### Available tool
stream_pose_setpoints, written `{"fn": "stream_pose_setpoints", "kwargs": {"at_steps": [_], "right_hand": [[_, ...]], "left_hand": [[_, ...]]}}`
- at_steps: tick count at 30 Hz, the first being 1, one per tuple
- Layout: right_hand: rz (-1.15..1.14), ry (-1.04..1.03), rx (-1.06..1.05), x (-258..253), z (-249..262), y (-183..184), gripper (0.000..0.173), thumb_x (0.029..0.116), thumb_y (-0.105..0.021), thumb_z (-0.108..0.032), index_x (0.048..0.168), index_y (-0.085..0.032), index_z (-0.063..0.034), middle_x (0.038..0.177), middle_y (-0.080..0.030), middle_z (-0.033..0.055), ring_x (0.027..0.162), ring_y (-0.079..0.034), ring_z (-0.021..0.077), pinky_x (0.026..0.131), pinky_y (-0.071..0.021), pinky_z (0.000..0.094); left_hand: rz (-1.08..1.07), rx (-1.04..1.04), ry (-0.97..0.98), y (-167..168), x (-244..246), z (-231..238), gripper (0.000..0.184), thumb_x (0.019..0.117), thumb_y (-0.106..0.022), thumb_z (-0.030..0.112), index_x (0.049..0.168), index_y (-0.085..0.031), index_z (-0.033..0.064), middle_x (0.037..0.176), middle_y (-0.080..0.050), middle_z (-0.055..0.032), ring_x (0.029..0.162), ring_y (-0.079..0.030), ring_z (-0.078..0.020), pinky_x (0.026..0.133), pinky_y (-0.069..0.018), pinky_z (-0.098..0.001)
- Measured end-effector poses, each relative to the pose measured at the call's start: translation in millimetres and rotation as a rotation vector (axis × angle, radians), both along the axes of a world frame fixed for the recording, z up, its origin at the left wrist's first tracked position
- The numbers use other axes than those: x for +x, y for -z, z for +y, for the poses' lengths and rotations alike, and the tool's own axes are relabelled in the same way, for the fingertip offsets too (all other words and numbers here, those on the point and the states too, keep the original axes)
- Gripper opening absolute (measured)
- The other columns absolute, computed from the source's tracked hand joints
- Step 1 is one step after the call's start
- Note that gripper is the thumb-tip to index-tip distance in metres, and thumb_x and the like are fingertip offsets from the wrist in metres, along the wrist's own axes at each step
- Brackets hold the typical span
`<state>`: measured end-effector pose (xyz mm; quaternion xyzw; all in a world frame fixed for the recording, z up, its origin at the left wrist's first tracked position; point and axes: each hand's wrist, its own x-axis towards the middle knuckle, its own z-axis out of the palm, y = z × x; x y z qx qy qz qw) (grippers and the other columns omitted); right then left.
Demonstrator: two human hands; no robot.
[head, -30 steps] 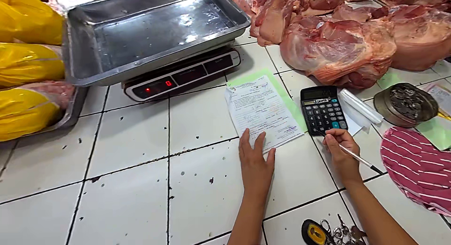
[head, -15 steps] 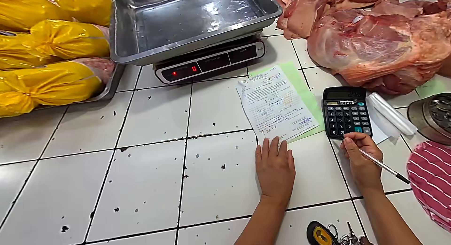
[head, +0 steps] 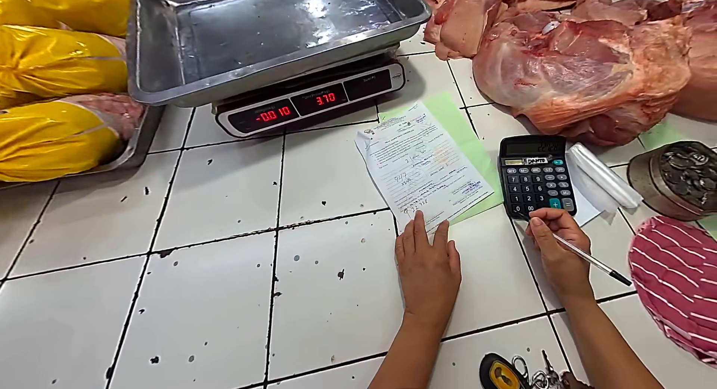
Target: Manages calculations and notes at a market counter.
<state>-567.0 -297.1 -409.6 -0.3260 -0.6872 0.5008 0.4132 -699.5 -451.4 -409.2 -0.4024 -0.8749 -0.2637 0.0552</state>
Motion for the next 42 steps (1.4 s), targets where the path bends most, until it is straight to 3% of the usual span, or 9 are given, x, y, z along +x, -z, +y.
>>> {"fn": "stream_pose_setpoints", "kwargs": {"at_steps": [10,16,19,26,31,35,38,42], "right_hand": [[0.005,-0.009,0.021,2,1,0,0.009,0.0968,-0.054,-0.007,0.101,-0.061,-0.0062,0.079,-0.061,-0.0136,0.066,-0.056,-0.0072,0.061,-0.0471,0.0078],[0.025,-0.036,0.042,4,1,1,0.01,0.097,-0.055,-0.007,0.102,-0.063,-0.0043,0.082,-0.064,-0.0123,0.071,-0.059,-0.0062,0.065,-0.0506,0.011],[0.027,-0.046,0.035,5,0,1,0.011,0.0964,-0.055,-0.006,0.102,-0.064,-0.0014,0.083,-0.065,-0.0096,0.073,-0.061,-0.0051,0.068,-0.0529,0.0132],[0.029,-0.067,-0.007,3,-3,-2,0.012,0.096,-0.058,-0.006,0.102,-0.065,0.0003,0.076,-0.064,-0.0085,0.067,-0.06,-0.0049,0.063,-0.0511,0.012],[0.035,-0.078,-0.015,2,-4,-1,0.011,0.0968,-0.058,-0.007,0.102,-0.065,-0.0005,0.075,-0.064,-0.0093,0.067,-0.06,-0.0052,0.062,-0.0512,0.0118],[0.03,-0.076,0.002,1,-4,1,0.012,0.0971,-0.058,-0.008,0.102,-0.065,-0.0007,0.075,-0.065,-0.01,0.066,-0.06,-0.0058,0.061,-0.051,0.0112],[0.012,-0.061,0.016,2,-4,0,0.013,0.0973,-0.057,-0.009,0.103,-0.065,-0.0002,0.077,-0.065,-0.0096,0.068,-0.061,-0.0055,0.063,-0.052,0.0117],[-0.004,-0.069,0.058,3,-4,1,0.014,0.0974,-0.058,-0.008,0.106,-0.064,0.0002,0.08,-0.066,-0.0091,0.07,-0.063,-0.0038,0.065,-0.0539,0.0133]], "left_hand": [[0.0,-0.015,0.006,0,-1,2,0.032,0.0909,-0.06,0.025,0.116,-0.077,0.0146,0.135,-0.063,-0.0257,0.12,-0.062,-0.0449,0.099,-0.0457,-0.0578],[-0.008,-0.064,0.096,5,-7,-1,0.043,0.0961,-0.05,0.026,0.134,-0.069,0.0149,0.148,-0.058,-0.013,0.126,-0.06,-0.0421,0.098,-0.0417,-0.0611],[-0.015,-0.074,0.126,7,-7,-1,0.046,0.0985,-0.045,0.028,0.137,-0.066,0.0148,0.149,-0.057,-0.01,0.132,-0.056,-0.0425,0.103,-0.0363,-0.0638],[-0.052,0.076,0.079,9,-15,-2,0.038,0.0972,-0.052,0.028,0.122,-0.074,0.0115,0.14,-0.059,-0.028,0.132,-0.051,-0.0527,0.106,-0.0354,-0.0667],[-0.054,0.107,0.037,7,-19,-4,0.032,0.0977,-0.052,0.018,0.118,-0.076,0.0095,0.135,-0.061,-0.0296,0.13,-0.052,-0.0547,0.105,-0.038,-0.066],[-0.018,0.183,0.073,-1,-13,-3,0.031,0.096,-0.054,0.015,0.115,-0.076,0.0065,0.123,-0.067,-0.0258,0.12,-0.06,-0.0487,0.102,-0.0419,-0.0603],[-0.084,0.23,0.217,0,-2,0,0.033,0.0965,-0.057,0.02,0.119,-0.074,0.0029,0.13,-0.066,-0.0245,0.124,-0.061,-0.0448,0.106,-0.0467,-0.0551],[-0.094,0.127,0.314,7,6,1,0.048,0.0955,-0.059,0.033,0.134,-0.067,0.0042,0.147,-0.055,-0.0236,0.137,-0.051,-0.0467,0.113,-0.0377,-0.0612]]}}
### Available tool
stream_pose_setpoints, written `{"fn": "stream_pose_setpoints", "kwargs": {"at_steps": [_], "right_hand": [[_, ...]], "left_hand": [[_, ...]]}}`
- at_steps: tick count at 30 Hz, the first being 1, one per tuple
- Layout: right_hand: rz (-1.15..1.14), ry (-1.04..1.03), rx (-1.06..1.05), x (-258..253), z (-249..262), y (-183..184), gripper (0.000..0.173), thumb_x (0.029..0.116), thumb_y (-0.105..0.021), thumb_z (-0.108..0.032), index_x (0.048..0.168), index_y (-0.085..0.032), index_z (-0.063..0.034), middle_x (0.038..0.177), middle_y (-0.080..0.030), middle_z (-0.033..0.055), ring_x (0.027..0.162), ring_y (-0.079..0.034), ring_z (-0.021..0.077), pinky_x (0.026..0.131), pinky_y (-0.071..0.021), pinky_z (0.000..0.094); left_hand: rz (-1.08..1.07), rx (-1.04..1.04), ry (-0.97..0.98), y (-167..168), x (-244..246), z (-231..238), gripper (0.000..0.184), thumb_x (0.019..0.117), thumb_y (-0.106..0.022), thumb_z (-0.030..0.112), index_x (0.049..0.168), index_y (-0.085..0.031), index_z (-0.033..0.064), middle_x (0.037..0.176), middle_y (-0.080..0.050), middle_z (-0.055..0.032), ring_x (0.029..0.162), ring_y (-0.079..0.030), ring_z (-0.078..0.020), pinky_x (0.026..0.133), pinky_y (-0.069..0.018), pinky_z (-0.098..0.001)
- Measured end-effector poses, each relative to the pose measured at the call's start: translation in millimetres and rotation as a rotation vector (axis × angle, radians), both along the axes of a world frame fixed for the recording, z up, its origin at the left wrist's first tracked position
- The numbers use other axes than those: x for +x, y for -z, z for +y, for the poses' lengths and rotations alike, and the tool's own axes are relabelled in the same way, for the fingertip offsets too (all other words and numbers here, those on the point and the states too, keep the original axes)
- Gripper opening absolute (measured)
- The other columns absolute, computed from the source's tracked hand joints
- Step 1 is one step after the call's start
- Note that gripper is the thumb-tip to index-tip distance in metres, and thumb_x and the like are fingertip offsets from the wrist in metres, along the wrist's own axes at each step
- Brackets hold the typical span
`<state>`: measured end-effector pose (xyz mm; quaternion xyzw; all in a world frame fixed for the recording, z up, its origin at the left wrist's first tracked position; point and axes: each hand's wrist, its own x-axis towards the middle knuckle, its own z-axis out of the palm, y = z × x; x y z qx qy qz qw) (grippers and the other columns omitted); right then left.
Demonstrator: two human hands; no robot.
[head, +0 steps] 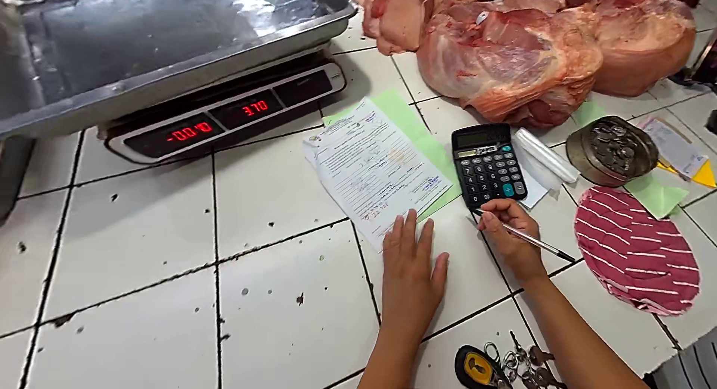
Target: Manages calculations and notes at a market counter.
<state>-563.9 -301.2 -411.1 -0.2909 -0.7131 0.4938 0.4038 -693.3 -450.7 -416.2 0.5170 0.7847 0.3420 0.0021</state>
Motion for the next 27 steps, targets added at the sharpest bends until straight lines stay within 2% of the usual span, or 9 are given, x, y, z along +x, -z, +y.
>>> {"fn": "stream_pose_setpoints", "kwargs": {"at_steps": [2,8,11,14,16,24,27], "right_hand": [[0.007,-0.006,0.014,0,0,0,0.014,0.0969,-0.058,-0.008,0.107,-0.063,0.0001,0.081,-0.066,-0.0099,0.07,-0.062,-0.004,0.065,-0.0534,0.013],[-0.027,0.008,0.049,-1,-1,-1,0.019,0.0958,-0.061,-0.011,0.111,-0.062,0.0014,0.081,-0.066,-0.0098,0.072,-0.062,-0.0045,0.067,-0.0528,0.0123],[-0.024,0.01,0.068,-2,-1,0,0.02,0.0951,-0.063,-0.014,0.111,-0.061,-0.0017,0.082,-0.067,-0.0112,0.073,-0.063,-0.0045,0.068,-0.0535,0.0124],[-0.036,0.024,0.058,-4,-4,-1,0.021,0.0925,-0.066,-0.012,0.11,-0.059,-0.0029,0.084,-0.068,-0.0111,0.074,-0.064,-0.004,0.069,-0.0545,0.0128],[-0.038,0.035,0.066,-5,-5,-2,0.021,0.0913,-0.068,-0.013,0.108,-0.059,-0.0036,0.085,-0.068,-0.011,0.075,-0.065,-0.0038,0.07,-0.0556,0.0133],[-0.05,0.037,0.089,-5,-10,-3,0.011,0.0908,-0.068,-0.011,0.1,-0.062,-0.0091,0.091,-0.072,-0.0096,0.082,-0.069,-0.0016,0.077,-0.0584,0.0154],[-0.057,-0.055,0.113,-10,-13,-5,0.007,0.0911,-0.069,-0.015,0.095,-0.064,-0.0149,0.095,-0.073,-0.0106,0.086,-0.068,-0.0018,0.077,-0.0567,0.0147]], "left_hand": [[0.011,-0.062,-0.001,2,-2,-1,0.054,0.0954,-0.059,0.037,0.137,-0.064,0.0043,0.151,-0.052,-0.023,0.139,-0.048,-0.0466,0.114,-0.0346,-0.064],[0.024,-0.163,-0.002,-2,-1,-1,0.054,0.0977,-0.056,0.04,0.138,-0.064,0.0051,0.15,-0.055,-0.018,0.139,-0.051,-0.0432,0.114,-0.0335,-0.0638],[-0.075,-0.274,0.055,-20,-5,-2,0.054,0.1026,-0.051,0.038,0.145,-0.057,0.0043,0.154,-0.049,-0.0194,0.143,-0.045,-0.044,0.118,-0.026,-0.0638],[0.016,-0.173,-0.008,-5,-2,0,0.053,0.0981,-0.056,0.04,0.138,-0.064,0.0068,0.15,-0.056,-0.0163,0.139,-0.052,-0.0407,0.116,-0.0334,-0.061],[0.03,-0.163,-0.015,-3,-2,0,0.052,0.0973,-0.057,0.04,0.138,-0.065,0.0074,0.15,-0.056,-0.0145,0.139,-0.052,-0.0392,0.115,-0.0347,-0.0601],[-0.028,-0.179,-0.007,-7,-4,0,0.051,0.0971,-0.059,0.037,0.138,-0.064,0.0082,0.152,-0.054,-0.0136,0.14,-0.051,-0.0376,0.116,-0.0339,-0.0594],[-0.028,-0.17,-0.01,-6,-4,0,0.051,0.0962,-0.06,0.037,0.138,-0.065,0.0088,0.152,-0.054,-0.0141,0.14,-0.051,-0.0365,0.116,-0.0346,-0.0584]]}}
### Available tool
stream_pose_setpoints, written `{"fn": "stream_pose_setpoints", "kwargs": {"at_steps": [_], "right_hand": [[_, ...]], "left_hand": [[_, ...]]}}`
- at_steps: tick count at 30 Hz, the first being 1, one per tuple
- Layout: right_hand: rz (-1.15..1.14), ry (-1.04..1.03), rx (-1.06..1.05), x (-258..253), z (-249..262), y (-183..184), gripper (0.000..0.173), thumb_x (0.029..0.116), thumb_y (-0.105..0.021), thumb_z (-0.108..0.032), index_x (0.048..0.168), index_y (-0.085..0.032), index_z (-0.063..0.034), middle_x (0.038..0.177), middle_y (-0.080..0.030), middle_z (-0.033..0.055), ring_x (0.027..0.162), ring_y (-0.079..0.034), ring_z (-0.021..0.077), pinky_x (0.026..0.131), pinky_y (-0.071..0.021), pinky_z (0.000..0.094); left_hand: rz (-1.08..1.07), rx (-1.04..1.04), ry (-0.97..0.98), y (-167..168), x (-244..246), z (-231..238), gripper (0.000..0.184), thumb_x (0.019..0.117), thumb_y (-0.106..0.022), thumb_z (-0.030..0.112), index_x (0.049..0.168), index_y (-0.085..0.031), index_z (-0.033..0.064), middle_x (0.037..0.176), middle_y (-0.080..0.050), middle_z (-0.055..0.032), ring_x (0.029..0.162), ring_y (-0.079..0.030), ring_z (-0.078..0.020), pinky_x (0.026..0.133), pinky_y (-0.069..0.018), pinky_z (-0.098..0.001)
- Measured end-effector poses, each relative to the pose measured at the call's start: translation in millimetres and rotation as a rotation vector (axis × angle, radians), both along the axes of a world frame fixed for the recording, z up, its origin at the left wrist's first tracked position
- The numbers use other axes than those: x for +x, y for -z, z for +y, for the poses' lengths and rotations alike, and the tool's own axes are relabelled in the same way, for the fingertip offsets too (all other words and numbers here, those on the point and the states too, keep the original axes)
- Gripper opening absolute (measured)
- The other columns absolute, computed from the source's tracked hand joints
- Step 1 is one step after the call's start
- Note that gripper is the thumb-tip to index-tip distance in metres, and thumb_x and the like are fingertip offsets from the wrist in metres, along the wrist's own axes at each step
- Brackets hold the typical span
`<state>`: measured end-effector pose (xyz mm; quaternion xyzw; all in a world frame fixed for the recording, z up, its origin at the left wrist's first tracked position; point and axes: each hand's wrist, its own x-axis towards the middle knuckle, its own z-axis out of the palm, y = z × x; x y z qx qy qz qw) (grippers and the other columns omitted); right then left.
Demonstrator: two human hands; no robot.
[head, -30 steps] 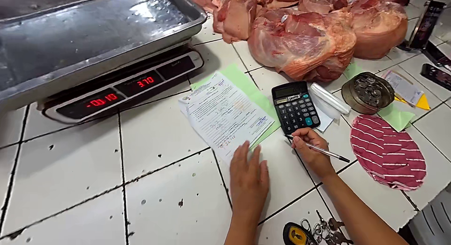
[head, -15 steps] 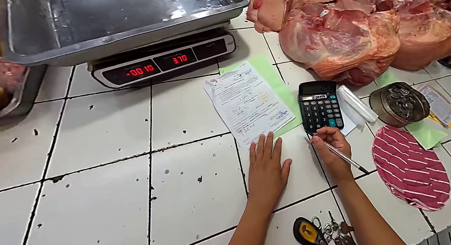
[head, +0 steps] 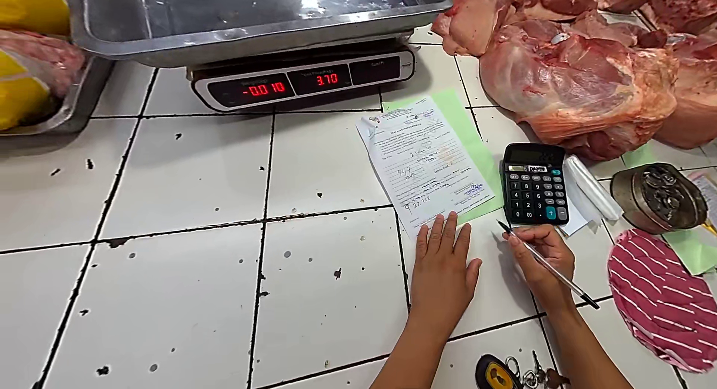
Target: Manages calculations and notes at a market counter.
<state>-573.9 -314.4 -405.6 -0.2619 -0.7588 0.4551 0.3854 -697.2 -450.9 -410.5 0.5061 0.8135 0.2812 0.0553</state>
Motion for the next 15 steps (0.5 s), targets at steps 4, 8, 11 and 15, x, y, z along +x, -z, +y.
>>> {"fn": "stream_pose_setpoints", "kwargs": {"at_steps": [4,8,11,15], "right_hand": [[0.084,-0.157,-0.052,-30,3,-12,0.008,0.0923,-0.067,-0.019,0.09,-0.064,-0.0259,0.092,-0.071,-0.0153,0.084,-0.067,-0.0019,0.075,-0.0563,0.0155],[0.225,-0.187,-0.18,-76,13,-25,0.024,0.0874,-0.055,-0.004,0.079,-0.064,-0.0256,0.077,-0.069,-0.0136,0.071,-0.065,-0.0016,0.065,-0.0554,0.0165],[0.293,-0.112,-0.254,-106,22,-24,0.029,0.0807,-0.048,0.0,0.067,-0.057,-0.0237,0.064,-0.061,-0.0113,0.057,-0.058,-0.0009,0.053,-0.0487,0.0161],[0.391,0.1,-0.239,-120,35,-3,0.03,0.0791,-0.044,0.003,0.063,-0.051,-0.0219,0.058,-0.055,-0.0101,0.05,-0.052,0.0002,0.047,-0.0422,0.0162]], "left_hand": [[-0.009,0.012,0.002,0,-1,0,0.051,0.0956,-0.061,0.037,0.138,-0.065,0.0095,0.152,-0.053,-0.014,0.14,-0.051,-0.036,0.116,-0.0347,-0.0585],[-0.009,0.018,0.008,1,-2,0,0.049,0.0952,-0.061,0.037,0.136,-0.066,0.0104,0.152,-0.054,-0.0134,0.14,-0.052,-0.0352,0.115,-0.0351,-0.0581],[0.013,0.025,0.003,3,-3,0,0.049,0.0953,-0.06,0.039,0.136,-0.067,0.0117,0.151,-0.055,-0.012,0.139,-0.053,-0.034,0.115,-0.0363,-0.0563],[0.014,0.02,-0.002,3,-3,0,0.05,0.0952,-0.06,0.039,0.137,-0.066,0.0122,0.152,-0.055,-0.0108,0.14,-0.052,-0.0327,0.116,-0.0356,-0.0548]]}}
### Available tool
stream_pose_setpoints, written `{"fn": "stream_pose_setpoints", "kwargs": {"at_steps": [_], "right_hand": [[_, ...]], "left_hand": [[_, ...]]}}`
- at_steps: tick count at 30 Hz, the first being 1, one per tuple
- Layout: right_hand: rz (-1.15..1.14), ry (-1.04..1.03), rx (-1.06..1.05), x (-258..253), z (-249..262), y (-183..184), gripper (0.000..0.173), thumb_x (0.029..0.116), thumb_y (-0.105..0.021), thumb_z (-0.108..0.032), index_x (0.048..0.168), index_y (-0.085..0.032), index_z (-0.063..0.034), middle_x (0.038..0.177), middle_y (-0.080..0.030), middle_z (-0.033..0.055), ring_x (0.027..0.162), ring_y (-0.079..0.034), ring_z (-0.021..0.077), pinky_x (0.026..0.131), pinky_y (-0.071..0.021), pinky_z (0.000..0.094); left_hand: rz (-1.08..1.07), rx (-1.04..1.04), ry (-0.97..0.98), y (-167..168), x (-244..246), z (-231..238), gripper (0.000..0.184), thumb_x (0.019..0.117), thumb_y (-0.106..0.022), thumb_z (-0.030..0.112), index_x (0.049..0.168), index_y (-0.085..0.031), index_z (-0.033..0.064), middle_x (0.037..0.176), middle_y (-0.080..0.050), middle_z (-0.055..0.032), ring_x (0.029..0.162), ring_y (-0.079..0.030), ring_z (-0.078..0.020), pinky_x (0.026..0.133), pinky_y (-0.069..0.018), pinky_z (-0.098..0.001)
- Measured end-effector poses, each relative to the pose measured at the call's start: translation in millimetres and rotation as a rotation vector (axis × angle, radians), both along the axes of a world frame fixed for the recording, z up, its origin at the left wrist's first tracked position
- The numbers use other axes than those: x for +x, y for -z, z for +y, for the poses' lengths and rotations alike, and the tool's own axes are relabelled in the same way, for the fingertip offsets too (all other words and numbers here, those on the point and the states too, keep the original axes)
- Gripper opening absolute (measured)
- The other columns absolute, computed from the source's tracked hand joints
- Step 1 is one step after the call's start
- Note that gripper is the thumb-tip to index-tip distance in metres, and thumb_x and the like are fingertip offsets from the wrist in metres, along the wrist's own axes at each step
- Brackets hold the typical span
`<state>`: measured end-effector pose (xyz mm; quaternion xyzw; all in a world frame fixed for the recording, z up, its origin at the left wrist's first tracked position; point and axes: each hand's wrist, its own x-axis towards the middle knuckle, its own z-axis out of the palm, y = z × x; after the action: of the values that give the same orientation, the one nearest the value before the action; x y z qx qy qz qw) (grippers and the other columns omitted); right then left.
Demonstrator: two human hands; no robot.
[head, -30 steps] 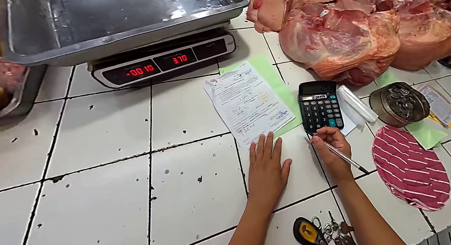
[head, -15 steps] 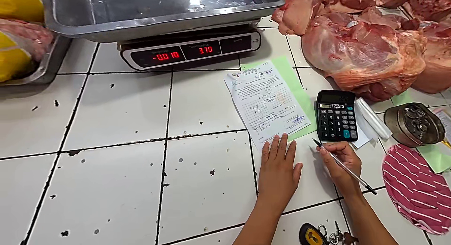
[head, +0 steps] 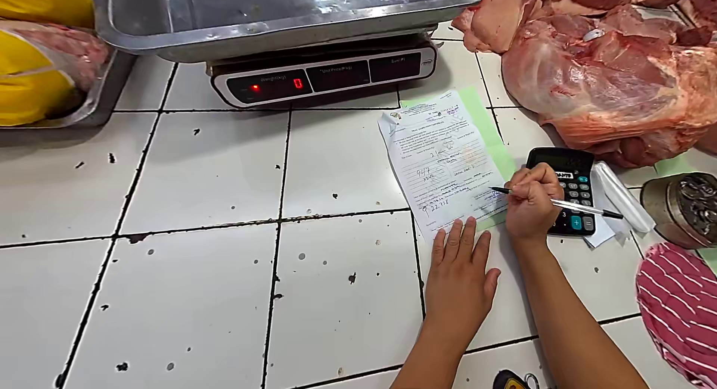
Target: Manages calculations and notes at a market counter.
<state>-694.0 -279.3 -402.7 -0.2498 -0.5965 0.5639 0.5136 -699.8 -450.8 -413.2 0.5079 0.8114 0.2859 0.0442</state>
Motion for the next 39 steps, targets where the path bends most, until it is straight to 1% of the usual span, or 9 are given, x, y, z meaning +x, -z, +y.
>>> {"fn": "stream_pose_setpoints", "kwargs": {"at_steps": [4,8,10,16,19,24,27,32,39], "right_hand": [[0.043,0.151,-0.054,1,9,9,0.03,0.0827,-0.042,0.005,0.066,-0.048,-0.0193,0.059,-0.055,-0.008,0.049,-0.052,0.0021,0.047,-0.0434,0.0167],[-0.067,0.066,0.052,-6,0,10,0.019,0.0927,-0.046,0.001,0.091,-0.052,-0.017,0.073,-0.06,-0.0107,0.062,-0.058,0.0,0.061,-0.0513,0.0167],[-0.125,0.043,0.11,-9,-2,9,0.014,0.0951,-0.051,-0.002,0.096,-0.054,-0.0158,0.076,-0.06,-0.0115,0.066,-0.059,-0.0016,0.065,-0.0516,0.0152],[-0.086,0.186,-0.042,-7,17,8,0.016,0.0972,-0.047,0.001,0.092,-0.053,-0.0126,0.071,-0.061,-0.0078,0.061,-0.06,0.0016,0.062,-0.0534,0.0172],[-0.098,0.217,-0.027,-10,17,8,0.016,0.0959,-0.047,0.002,0.093,-0.053,-0.0124,0.073,-0.061,-0.0086,0.062,-0.06,0.0001,0.061,-0.0525,0.0158],[-0.25,0.141,0.154,-8,2,6,0.01,0.0925,-0.057,-0.001,0.098,-0.057,-0.0094,0.079,-0.059,-0.0102,0.07,-0.059,-0.0036,0.067,-0.0525,0.0157],[-0.297,0.069,0.208,-9,-4,6,0.007,0.0908,-0.061,-0.004,0.097,-0.06,-0.0073,0.078,-0.061,-0.0082,0.068,-0.059,-0.0043,0.065,-0.0517,0.0141],[-0.303,0.003,0.195,-9,-8,6,0.006,0.091,-0.062,-0.006,0.097,-0.062,-0.0069,0.077,-0.062,-0.0077,0.066,-0.058,-0.0049,0.062,-0.0504,0.0121],[-0.294,0.019,0.175,-8,-6,6,0.006,0.0929,-0.061,-0.007,0.098,-0.061,-0.008,0.076,-0.06,-0.0078,0.064,-0.056,-0.0045,0.06,-0.049,0.0113]], "left_hand": [[0.009,-0.017,0.003,-1,1,0,0.05,0.0959,-0.059,0.04,0.138,-0.065,0.0129,0.152,-0.055,-0.0098,0.14,-0.052,-0.0315,0.116,-0.0354,-0.0536],[0.01,0.001,-0.006,1,1,0,0.05,0.096,-0.058,0.04,0.137,-0.066,0.0129,0.151,-0.055,-0.0097,0.14,-0.052,-0.0312,0.116,-0.0363,-0.0539],[0.013,0.004,-0.005,2,2,0,0.05,0.0959,-0.058,0.04,0.137,-0.066,0.0131,0.151,-0.056,-0.0095,0.14,-0.053,-0.0313,0.115,-0.0367,-0.0536],[0.031,-0.004,-0.013,2,2,0,0.049,0.0958,-0.057,0.041,0.136,-0.067,0.0145,0.151,-0.056,-0.0085,0.14,-0.053,-0.0291,0.116,-0.0365,-0.0512],[0.026,0.005,-0.024,2,2,0,0.049,0.0957,-0.057,0.042,0.136,-0.067,0.0148,0.15,-0.057,-0.008,0.139,-0.053,-0.0293,0.116,-0.0365,-0.0513],[0.025,0.04,-0.029,6,3,0,0.049,0.0983,-0.051,0.043,0.134,-0.069,0.0148,0.148,-0.059,-0.0097,0.138,-0.054,-0.0324,0.115,-0.036,-0.0546],[0.039,0.031,-0.02,7,2,0,0.05,0.0987,-0.048,0.045,0.133,-0.069,0.0158,0.147,-0.059,-0.0105,0.137,-0.055,-0.0337,0.115,-0.0355,-0.0557],[0.063,0.017,-0.02,9,1,-1,0.051,0.0997,-0.045,0.047,0.133,-0.069,0.0168,0.148,-0.059,-0.0096,0.138,-0.054,-0.0329,0.115,-0.0347,-0.0548],[0.063,0.0,-0.01,8,1,-2,0.053,0.1003,-0.043,0.048,0.135,-0.068,0.0171,0.149,-0.058,-0.0108,0.138,-0.054,-0.0336,0.115,-0.0337,-0.0557]]}}
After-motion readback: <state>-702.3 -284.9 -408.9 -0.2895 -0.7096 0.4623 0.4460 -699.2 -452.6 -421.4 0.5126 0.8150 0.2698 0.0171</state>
